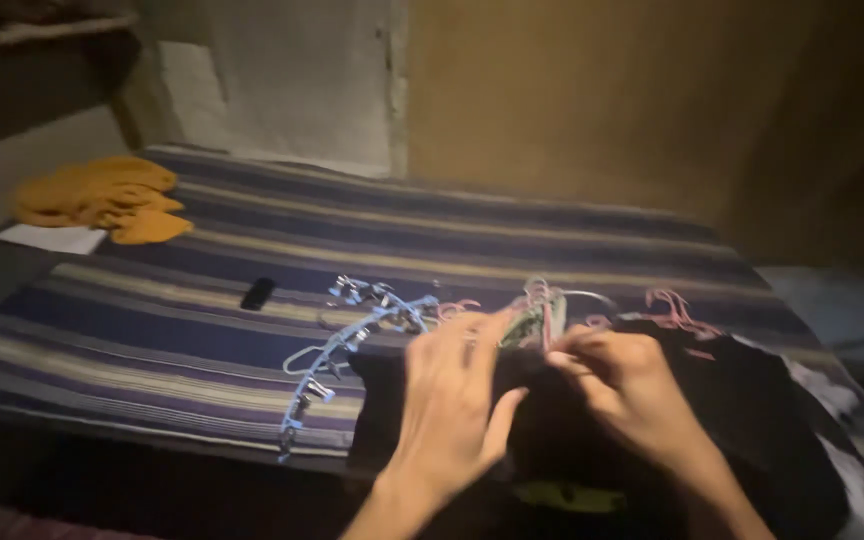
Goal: Hanging various items of clothing onto hangers and then placing them on a high closet rack using a reaching pole.
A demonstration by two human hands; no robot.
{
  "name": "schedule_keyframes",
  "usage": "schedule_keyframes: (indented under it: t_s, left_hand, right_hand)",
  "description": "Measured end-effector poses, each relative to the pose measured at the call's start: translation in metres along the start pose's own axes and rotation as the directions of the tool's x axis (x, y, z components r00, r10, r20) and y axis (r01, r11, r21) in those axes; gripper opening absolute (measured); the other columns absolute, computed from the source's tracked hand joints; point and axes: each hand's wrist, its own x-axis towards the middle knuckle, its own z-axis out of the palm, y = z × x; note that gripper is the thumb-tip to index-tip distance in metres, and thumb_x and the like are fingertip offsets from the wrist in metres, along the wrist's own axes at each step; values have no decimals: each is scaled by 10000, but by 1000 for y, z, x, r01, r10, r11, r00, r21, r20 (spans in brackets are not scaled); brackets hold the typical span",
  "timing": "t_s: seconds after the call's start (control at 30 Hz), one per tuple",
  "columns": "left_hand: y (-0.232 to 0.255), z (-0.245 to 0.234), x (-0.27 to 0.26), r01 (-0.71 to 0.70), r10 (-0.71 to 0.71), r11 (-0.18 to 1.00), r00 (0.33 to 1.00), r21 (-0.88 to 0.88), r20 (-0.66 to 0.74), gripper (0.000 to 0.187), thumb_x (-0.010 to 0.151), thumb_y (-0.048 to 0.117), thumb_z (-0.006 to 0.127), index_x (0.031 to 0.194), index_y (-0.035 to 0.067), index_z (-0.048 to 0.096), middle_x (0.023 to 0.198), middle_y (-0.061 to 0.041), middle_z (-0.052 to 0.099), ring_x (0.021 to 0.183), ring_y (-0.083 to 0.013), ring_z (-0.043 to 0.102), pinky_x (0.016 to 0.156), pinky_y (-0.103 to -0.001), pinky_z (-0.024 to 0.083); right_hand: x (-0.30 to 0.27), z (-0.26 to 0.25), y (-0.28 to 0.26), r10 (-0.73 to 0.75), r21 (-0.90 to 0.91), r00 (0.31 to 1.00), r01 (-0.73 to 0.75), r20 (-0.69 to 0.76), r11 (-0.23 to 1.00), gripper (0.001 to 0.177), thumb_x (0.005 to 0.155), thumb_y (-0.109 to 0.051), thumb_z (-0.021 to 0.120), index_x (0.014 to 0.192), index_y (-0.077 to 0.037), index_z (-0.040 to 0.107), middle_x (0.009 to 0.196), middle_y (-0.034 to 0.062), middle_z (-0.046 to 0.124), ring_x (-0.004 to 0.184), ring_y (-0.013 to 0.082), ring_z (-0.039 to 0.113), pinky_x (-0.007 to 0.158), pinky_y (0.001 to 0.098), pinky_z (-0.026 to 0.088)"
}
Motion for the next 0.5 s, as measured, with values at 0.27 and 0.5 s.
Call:
schedule_keyframes:
  t_s: [0.27,0.5]
  left_hand:
    - [-25,41,-26,202,-4,905,883,-373,469,192,814,44,745,957,41,618,873,-126,574,820,-355,632,688,-449,498]
    - [3,31,-9,210,20,852,902,-480,431,220,796,-17,668,997,65,635,916,-116,594,862,-334,666,727,-422,531]
  right_hand:
    - [-40,-34,1,-21,-196,995,1,-98,981,324,755,-135,807,1040,-6,724,931,102,756,813,179,715,691,273,559]
    - [-118,-38,-3,-22,-378,842,-219,-539,899,157,859,-62,746,998,-17,690,861,104,697,756,150,704,650,253,542]
